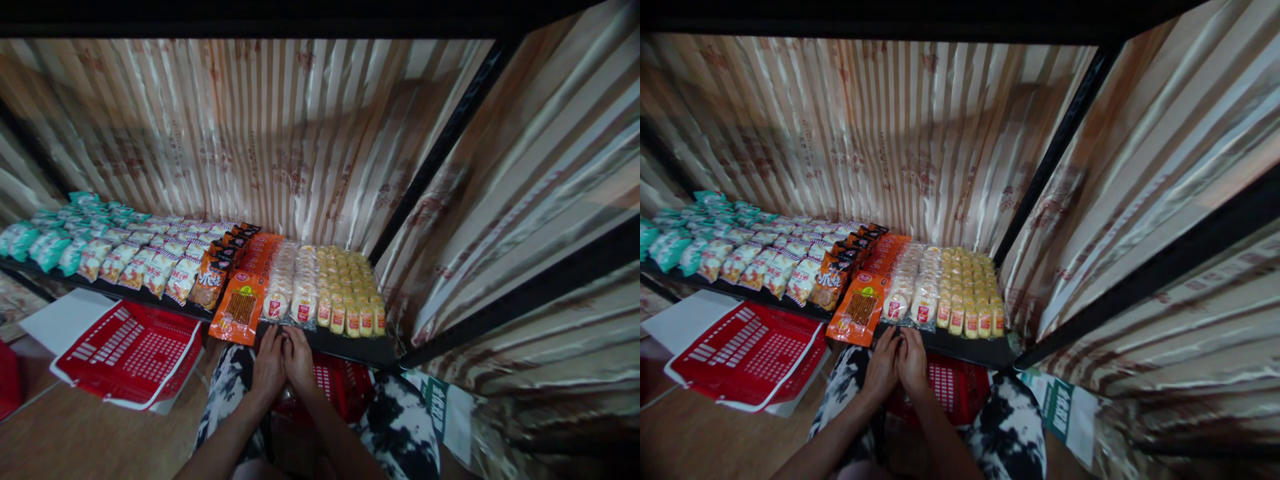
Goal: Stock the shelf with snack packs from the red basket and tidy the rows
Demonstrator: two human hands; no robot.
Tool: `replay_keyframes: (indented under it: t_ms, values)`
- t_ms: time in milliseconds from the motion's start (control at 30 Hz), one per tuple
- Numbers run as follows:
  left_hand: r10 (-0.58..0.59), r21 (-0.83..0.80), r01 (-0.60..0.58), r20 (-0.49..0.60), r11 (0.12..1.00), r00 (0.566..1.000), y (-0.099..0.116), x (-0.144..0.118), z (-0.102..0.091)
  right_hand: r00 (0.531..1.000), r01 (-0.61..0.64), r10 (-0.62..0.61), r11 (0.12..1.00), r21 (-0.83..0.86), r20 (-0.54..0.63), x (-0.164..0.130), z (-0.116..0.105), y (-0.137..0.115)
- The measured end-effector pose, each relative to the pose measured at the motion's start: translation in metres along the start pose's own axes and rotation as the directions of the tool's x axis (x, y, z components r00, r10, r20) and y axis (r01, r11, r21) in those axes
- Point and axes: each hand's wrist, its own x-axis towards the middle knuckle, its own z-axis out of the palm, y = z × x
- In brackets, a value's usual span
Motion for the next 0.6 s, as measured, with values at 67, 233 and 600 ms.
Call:
replay_keyframes:
  t_ms: [67, 233, 600]
  values:
    - [0.016, 0.002, -0.016, -0.027, 1.0, 0.999, -0.001, -0.005, 0.005, 1.0, 0.012, -0.012, 1.0, -0.007, -0.005, -0.004, -0.002, -0.001]
    - [0.094, 0.023, -0.093, -0.068, 0.995, 0.993, -0.003, -0.023, 0.018, 0.998, 0.028, -0.028, 1.0, -0.008, 0.058, -0.02, -0.008, 0.004]
    - [-0.009, -0.052, 0.025, 0.297, 0.998, 0.955, -0.001, -0.05, 0.032, 0.908, -0.24, 0.305, 0.941, -0.238, 0.288, -0.055, -0.007, 0.044]
